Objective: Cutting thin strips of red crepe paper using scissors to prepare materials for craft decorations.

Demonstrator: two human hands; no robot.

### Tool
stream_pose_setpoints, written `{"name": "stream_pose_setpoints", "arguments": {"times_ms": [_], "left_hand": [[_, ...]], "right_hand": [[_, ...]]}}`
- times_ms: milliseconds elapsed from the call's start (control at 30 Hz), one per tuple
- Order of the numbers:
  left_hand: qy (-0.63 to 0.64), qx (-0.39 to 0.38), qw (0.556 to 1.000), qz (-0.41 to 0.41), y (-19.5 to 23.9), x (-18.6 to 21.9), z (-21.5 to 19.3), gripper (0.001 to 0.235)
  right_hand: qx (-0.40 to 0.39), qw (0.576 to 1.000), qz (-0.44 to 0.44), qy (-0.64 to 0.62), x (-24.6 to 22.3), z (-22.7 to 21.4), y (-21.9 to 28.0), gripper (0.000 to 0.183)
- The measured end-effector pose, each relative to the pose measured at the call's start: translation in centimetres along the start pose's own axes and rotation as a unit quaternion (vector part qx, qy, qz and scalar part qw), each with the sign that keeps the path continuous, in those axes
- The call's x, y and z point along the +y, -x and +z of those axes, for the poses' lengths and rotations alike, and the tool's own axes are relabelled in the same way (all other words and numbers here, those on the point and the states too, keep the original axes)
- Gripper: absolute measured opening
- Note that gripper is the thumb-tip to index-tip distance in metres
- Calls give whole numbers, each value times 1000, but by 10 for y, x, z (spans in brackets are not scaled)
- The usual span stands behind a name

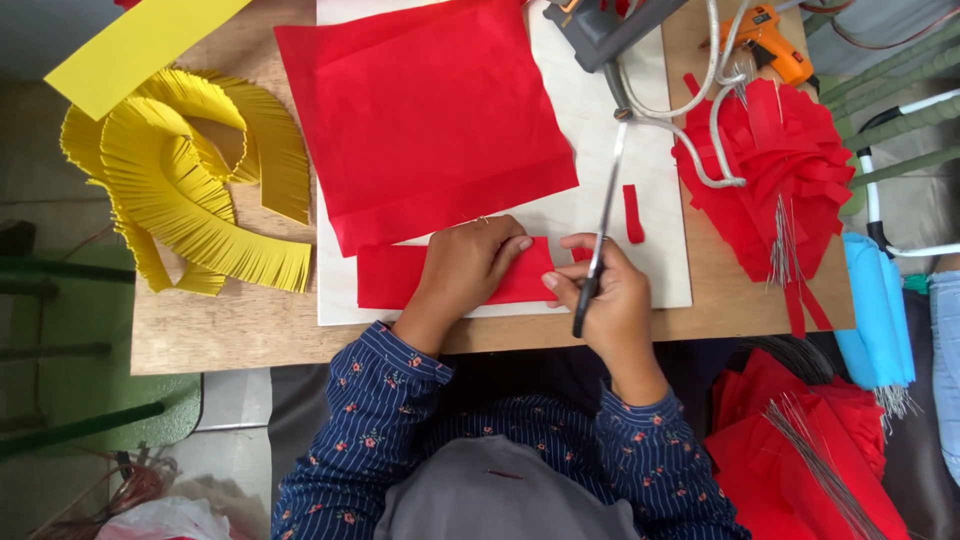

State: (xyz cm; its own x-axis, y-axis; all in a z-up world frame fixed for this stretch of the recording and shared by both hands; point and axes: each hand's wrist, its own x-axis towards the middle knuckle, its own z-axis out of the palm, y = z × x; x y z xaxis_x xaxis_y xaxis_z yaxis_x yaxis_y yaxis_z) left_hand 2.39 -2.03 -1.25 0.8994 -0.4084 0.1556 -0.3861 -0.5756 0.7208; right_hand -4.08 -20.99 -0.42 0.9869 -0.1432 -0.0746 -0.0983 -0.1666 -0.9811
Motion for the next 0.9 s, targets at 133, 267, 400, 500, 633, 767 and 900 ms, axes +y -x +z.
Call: {"name": "stream_pose_setpoints", "arguments": {"times_ms": [133, 267, 400, 500, 633, 767, 900], "left_hand": [[-1, 18, 1000, -2, 2, -2, 3, 16], [10, 62, 998, 3, 3, -4, 5, 15], [-4, 115, 991, 72, 6, -4, 6, 21], [-2, 129, 988, 84, 6, 3, 0, 20], [-17, 126, 988, 90, 11, 8, 7, 19], [-67, 126, 984, 104, 21, 15, 21, 22], [-76, 120, 983, 117, 30, 14, 35, 21]], "right_hand": [[12, 1000, 1, -12, 4, -20, 12, 36], [-64, 998, 4, -25, 26, -52, 46, 33], [-238, 957, 73, -149, 41, -55, 101, 58], [-289, 948, 107, -80, 50, -47, 122, 45], [-263, 945, 194, 7, 45, -33, 124, 49], [-254, 950, 180, 21, 48, -29, 118, 47], [-239, 947, 214, 24, 42, -28, 113, 41]]}}
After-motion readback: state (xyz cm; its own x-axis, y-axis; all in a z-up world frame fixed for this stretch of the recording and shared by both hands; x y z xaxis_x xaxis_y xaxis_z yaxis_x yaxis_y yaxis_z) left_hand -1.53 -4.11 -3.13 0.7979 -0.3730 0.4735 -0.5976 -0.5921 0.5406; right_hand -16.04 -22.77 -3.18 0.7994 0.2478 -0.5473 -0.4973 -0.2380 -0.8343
